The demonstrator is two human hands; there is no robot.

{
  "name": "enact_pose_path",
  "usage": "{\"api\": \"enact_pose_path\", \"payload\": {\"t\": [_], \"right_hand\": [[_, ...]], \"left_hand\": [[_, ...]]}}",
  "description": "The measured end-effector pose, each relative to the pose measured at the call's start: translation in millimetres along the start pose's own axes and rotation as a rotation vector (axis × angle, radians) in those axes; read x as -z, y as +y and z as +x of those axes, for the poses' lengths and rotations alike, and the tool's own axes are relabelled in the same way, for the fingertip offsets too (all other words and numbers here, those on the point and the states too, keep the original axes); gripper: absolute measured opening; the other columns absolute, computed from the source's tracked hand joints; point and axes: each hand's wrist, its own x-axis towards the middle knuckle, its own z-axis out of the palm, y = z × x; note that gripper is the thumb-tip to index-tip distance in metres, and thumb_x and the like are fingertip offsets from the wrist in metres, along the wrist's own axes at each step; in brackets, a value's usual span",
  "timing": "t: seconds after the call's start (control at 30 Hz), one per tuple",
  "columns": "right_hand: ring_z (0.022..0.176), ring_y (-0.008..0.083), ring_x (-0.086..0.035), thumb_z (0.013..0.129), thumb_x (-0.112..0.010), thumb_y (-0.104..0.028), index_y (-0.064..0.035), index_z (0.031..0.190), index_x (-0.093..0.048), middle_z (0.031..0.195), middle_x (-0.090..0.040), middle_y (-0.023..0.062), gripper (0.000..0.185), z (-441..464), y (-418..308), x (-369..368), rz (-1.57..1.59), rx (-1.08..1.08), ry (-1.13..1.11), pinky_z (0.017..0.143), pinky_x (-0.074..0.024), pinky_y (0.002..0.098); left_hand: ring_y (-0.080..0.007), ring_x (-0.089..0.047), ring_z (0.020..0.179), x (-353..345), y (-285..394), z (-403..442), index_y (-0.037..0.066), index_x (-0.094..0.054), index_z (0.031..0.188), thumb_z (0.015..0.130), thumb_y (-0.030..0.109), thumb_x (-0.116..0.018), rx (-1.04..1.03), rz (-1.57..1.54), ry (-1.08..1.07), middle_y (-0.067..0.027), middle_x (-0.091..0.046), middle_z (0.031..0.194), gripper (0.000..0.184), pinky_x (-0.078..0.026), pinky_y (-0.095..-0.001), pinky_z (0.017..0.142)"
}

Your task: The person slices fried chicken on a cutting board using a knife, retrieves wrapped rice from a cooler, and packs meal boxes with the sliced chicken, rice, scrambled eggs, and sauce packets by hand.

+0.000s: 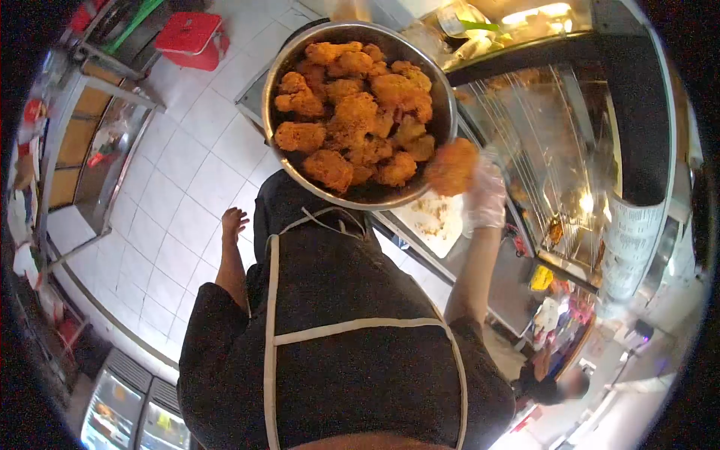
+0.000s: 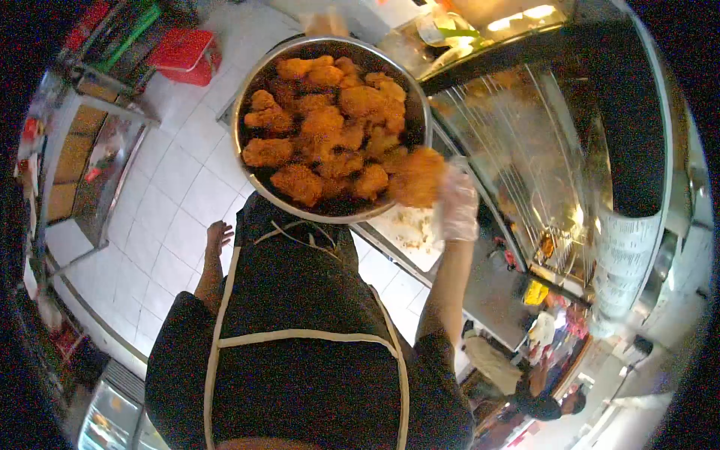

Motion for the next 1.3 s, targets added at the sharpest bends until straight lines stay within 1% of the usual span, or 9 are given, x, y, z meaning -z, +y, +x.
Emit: {"api": "enact_pose_path", "payload": {"t": [0.13,0.23,0.33,0.47,0.57,0.67,1.0,1.1,1.3], "right_hand": [[0.086,0.0245,-0.064,0.088,-0.064,-0.027,-0.0005,0.102,-0.063,0.098,-0.067,0.0102,0.030,-55,32,-17,1.963,-1.097,0.394,0.073,-0.0537,0.0391],[0.108,0.0233,-0.059,0.095,-0.054,-0.022,0.0028,0.122,-0.054,0.119,-0.060,0.0123,0.037,-122,40,-109,1.860,-0.968,0.303,0.094,-0.0483,0.0374],[0.081,0.0212,-0.065,0.081,-0.061,-0.006,-0.0027,0.105,-0.065,0.091,-0.067,0.0150,0.025,-149,14,-212,1.539,-1.138,0.064,0.069,-0.0532,0.0378],[0.072,0.0208,-0.064,0.081,-0.061,-0.010,-0.0116,0.080,-0.067,0.075,-0.065,0.0096,0.006,-167,24,-234,0.071,-0.497,-0.157,0.062,-0.0518,0.0361],[0.076,0.0253,-0.065,0.079,-0.067,-0.020,-0.0066,0.082,-0.066,0.078,-0.066,0.0153,0.013,-173,45,-225,0.526,-0.824,0.182,0.071,-0.0522,0.0366],[0.099,0.0321,-0.063,0.076,-0.072,-0.030,0.0028,0.113,-0.060,0.106,-0.064,0.0258,0.051,-115,50,-144,0.727,-1.149,-0.130,0.083,-0.0502,0.0386],[0.093,0.0355,-0.063,0.079,-0.066,-0.025,-0.0086,0.113,-0.061,0.097,-0.065,0.0187,0.038,-112,135,-229,0.688,-0.443,0.304,0.080,-0.0500,0.0418],[0.095,0.0357,-0.061,0.081,-0.064,-0.024,-0.0126,0.125,-0.055,0.099,-0.063,0.0187,0.047,-163,170,-219,0.537,-0.532,0.089,0.082,-0.0502,0.0428],[0.102,0.0394,-0.057,0.082,-0.056,-0.016,-0.0171,0.141,-0.037,0.110,-0.057,0.0231,0.062,-212,173,-228,0.400,-0.308,-0.333,0.089,-0.0475,0.0475]], "left_hand": [[-0.0200,-0.065,0.073,-3,6,1,0.008,-0.048,0.129,0.091,0.023,-0.051,0.086,0.168,-0.013,-0.0082,-0.068,0.097,0.040,-0.045,-0.0362,0.062],[-0.0194,-0.065,0.073,-14,23,11,0.010,-0.049,0.128,0.091,0.023,-0.050,0.099,0.246,-0.059,-0.0076,-0.068,0.098,0.039,-0.045,-0.0359,0.063],[-0.0180,-0.066,0.072,-39,43,18,0.007,-0.050,0.124,0.092,0.023,-0.049,-0.029,0.290,-0.113,-0.0083,-0.068,0.097,0.036,-0.046,-0.0326,0.059],[-0.0160,-0.066,0.073,-94,88,-29,0.004,-0.052,0.118,0.092,0.023,-0.050,-0.158,0.281,-0.235,-0.0107,-0.069,0.094,0.033,-0.045,-0.0262,0.056],[-0.0138,-0.064,0.071,-127,75,-48,0.004,-0.056,0.109,0.092,0.024,-0.050,-0.198,0.307,-0.383,-0.0073,-0.068,0.090,0.027,-0.046,-0.0249,0.055],[-0.0125,-0.060,0.066,-155,43,-81,0.005,-0.065,0.096,0.090,0.023,-0.052,-0.312,0.440,-0.411,-0.0021,-0.065,0.082,0.023,-0.046,-0.0272,0.055],[-0.0284,-0.064,0.087,-337,58,-291,-0.001,-0.063,0.105,0.078,0.015,-0.069,-1.034,0.748,-0.224,-0.0166,-0.064,0.102,0.032,-0.051,-0.0351,0.076],[-0.0365,-0.055,0.103,-394,69,-287,0.002,-0.054,0.121,0.074,0.020,-0.073,-1.401,0.950,0.044,-0.0212,-0.052,0.123,0.054,-0.046,-0.0441,0.086],[-0.0396,-0.047,0.112,-444,26,-265,0.007,-0.048,0.129,0.076,0.021,-0.068,-1.371,1.279,-0.012,-0.0186,-0.049,0.125,0.059,-0.039,-0.0508,0.092]]}}
